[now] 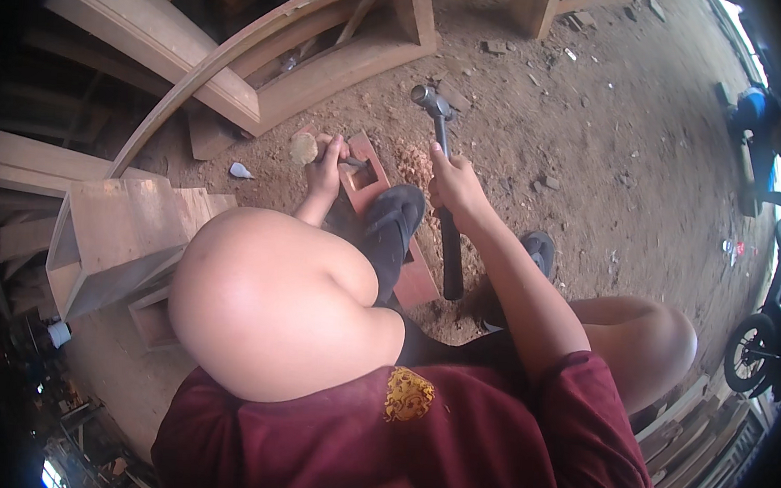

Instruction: The person sits on the ground and uses a hammer to strike a chisel held against a small piece of wood. The wood is positioned on a red wooden block to stabilize it during the carving process. The person repeatedly adjusts the wood and strikes it to shape the material.

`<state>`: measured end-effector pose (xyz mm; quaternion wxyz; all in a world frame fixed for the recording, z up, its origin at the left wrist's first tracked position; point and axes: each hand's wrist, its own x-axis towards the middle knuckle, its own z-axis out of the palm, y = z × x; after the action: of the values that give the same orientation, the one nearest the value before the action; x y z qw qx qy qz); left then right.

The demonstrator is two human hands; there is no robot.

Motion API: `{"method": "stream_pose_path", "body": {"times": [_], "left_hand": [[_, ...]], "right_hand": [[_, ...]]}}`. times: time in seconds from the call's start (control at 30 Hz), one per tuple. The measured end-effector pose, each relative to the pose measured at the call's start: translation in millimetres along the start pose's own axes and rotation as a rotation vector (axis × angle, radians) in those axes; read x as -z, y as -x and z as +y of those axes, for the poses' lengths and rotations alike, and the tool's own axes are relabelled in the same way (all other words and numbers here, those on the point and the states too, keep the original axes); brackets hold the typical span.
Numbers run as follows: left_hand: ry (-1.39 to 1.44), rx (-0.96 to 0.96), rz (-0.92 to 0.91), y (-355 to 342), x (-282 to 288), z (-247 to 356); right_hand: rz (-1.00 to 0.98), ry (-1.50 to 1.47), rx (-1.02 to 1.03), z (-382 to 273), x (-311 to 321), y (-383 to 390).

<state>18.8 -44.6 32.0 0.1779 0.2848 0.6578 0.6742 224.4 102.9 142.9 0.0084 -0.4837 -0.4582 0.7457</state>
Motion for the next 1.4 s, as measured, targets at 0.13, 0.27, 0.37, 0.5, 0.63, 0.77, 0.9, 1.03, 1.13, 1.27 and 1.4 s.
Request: {"method": "stream_pose_path", "body": {"times": [0.13,0.27,0.37,0.5,0.63,0.77,0.9,1.03,1.13,1.27,1.4], "left_hand": [[-0.007,0.072,-0.026,3,-14,-8],[-0.197,-0.012,0.009,1,-23,-12],[-0.400,-0.240,0.002,-6,-27,-10],[-0.252,-0.142,-0.040,-12,-42,-5],[-0.266,-0.088,-0.013,-7,-20,-7],[-0.259,-0.149,-0.042,-6,-40,3],[-0.343,-0.402,0.027,-19,-46,3],[-0.337,-0.169,-0.029,-3,-31,13],[-0.432,-0.242,0.019,-1,-17,4],[-0.362,-0.098,-0.152,-5,-35,10],[-0.580,-0.502,-0.118,1,-32,-4]], "right_hand": [[-0.016,0.053,0.010,-4,1,4],[-0.054,0.160,0.134,-17,-3,15],[-0.090,0.339,0.344,-61,-15,39],[-0.028,0.248,0.705,-151,-30,116],[-0.205,0.037,1.049,-186,-52,155],[0.071,0.672,0.742,-86,-50,73],[-0.027,0.808,0.518,-52,-52,45],[-0.147,0.465,0.615,-119,-69,110],[-0.218,0.151,0.901,-154,-80,155],[0.084,0.899,0.641,-46,-48,56],[-0.189,0.549,0.166,-2,-25,33]]}}
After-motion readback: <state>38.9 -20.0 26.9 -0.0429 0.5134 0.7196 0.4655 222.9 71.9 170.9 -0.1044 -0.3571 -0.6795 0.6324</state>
